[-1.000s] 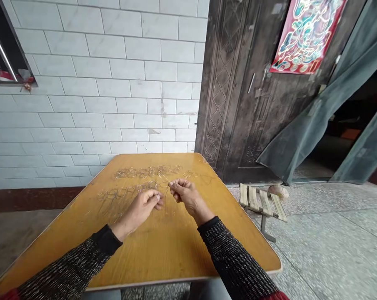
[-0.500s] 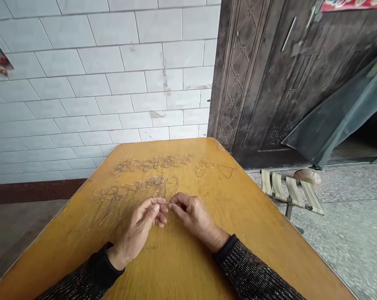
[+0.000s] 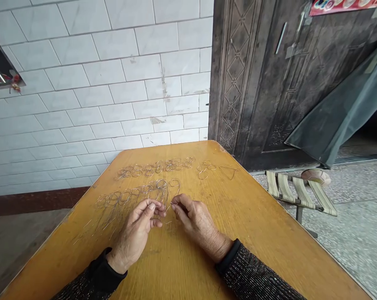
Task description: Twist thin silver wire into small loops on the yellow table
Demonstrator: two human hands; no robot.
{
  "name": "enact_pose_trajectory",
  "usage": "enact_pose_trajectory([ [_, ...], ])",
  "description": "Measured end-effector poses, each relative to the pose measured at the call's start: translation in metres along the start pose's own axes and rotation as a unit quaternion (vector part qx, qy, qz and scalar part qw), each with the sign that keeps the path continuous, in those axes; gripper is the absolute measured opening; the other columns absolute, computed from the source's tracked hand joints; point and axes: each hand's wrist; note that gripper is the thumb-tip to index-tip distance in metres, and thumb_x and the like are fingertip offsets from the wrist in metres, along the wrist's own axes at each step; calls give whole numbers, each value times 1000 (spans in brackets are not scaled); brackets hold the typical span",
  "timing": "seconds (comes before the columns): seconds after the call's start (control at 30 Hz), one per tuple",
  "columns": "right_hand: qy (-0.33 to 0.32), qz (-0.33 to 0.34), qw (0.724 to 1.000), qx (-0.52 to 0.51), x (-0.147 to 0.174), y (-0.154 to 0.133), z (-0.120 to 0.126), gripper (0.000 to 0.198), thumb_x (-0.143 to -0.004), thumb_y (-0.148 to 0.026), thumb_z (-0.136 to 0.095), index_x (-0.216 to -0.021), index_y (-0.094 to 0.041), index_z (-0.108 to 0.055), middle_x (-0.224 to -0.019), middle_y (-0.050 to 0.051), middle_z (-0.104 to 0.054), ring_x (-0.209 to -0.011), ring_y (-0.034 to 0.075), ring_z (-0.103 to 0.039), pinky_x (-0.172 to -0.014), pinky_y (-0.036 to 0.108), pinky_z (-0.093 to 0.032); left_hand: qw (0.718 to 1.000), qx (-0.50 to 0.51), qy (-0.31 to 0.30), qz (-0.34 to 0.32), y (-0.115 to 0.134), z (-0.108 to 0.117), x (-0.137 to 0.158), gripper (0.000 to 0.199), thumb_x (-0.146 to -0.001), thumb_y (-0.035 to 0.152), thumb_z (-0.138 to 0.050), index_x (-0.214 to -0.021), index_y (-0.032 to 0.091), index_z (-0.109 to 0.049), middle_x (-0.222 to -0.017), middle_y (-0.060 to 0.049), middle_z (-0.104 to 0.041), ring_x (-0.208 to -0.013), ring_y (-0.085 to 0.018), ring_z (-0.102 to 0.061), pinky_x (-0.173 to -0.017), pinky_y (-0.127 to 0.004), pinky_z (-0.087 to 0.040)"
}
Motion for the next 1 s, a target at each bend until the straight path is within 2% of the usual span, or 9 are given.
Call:
enact_pose_trajectory([
  [0.13, -2, -3, 1000, 0, 1, -3, -2, 14, -86, -26, -39, -92, -18, -50, -54, -3, -53, -45, 11, -49, -49, 21, -37, 1000, 13, -14, 12, 0, 0, 0, 22, -83, 37, -50, -82, 15, -57, -91, -9, -61, -81, -18, -59, -63, -28, -47],
  [0.27, -36, 31, 997, 60, 3, -4, -3, 17, -87, -25, -35, -91, -18, -50, -57, -1, -55, -48, 12, -51, -49, 22, -35, 997, 61, -18, 47, 0, -1, -1, 19, -77, 33, -59, -80, 15, -56, -82, -7, -61, -71, -15, -58, -59, -25, -44],
  [0.47, -65, 43, 992, 100, 2, -5, -2, 21, -87, -24, -32, -98, -18, -49, -59, 0, -59, -48, 13, -54, -49, 23, -34, 986, 137, -16, 88, 2, -1, -3, 17, -70, 26, -66, -79, 15, -56, -75, -2, -60, -64, -10, -55, -58, -21, -39],
  [0.6, -28, 35, 998, 49, 0, -6, -1, 14, -84, -22, -37, -86, -19, -50, -63, 1, -59, -53, 12, -53, -51, 23, -35, 977, 169, 11, 129, -2, 4, -6, 24, -68, 23, -68, -89, 15, -61, -74, -1, -59, -64, -9, -54, -57, -20, -39],
  [0.7, 21, -31, 999, -40, -4, -5, -1, 6, -77, -23, -45, -75, -20, -50, -58, -1, -53, -51, 11, -48, -49, 23, -35, 972, 184, 24, 142, -4, 7, -9, 22, -66, 22, -70, -86, 14, -63, -75, 0, -59, -66, -8, -56, -59, -19, -40],
  [0.77, 30, -106, 983, -147, -7, -3, -1, 6, -74, -25, -48, -72, -20, -48, -52, -3, -50, -46, 10, -45, -46, 22, -35, 971, 196, 33, 131, -5, 8, -11, 21, -65, 21, -72, -83, 16, -63, -77, 0, -60, -68, -8, -57, -59, -19, -41],
  [0.87, 26, -217, 930, -297, -12, -1, -1, 12, -69, -28, -53, -70, -20, -45, -45, -5, -52, -39, 9, -45, -42, 21, -37, 970, 213, 51, 101, -3, 8, -13, 21, -63, 21, -74, -80, 15, -62, -77, 1, -60, -70, -8, -58, -61, -19, -43],
  [1.0, 39, -297, 862, -410, -13, -2, 1, 17, -61, -27, -58, -67, -19, -45, -50, -3, -57, -43, 8, -53, -43, 19, -39, 966, 235, 72, 81, 0, 10, -16, 21, -61, 19, -75, -77, 14, -62, -75, 0, -61, -70, -10, -59, -66, -22, -46],
])
Point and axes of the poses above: each hand's wrist, its own x-axis away from the middle knuckle, its own z-axis out of the back of the hand, y = z × x
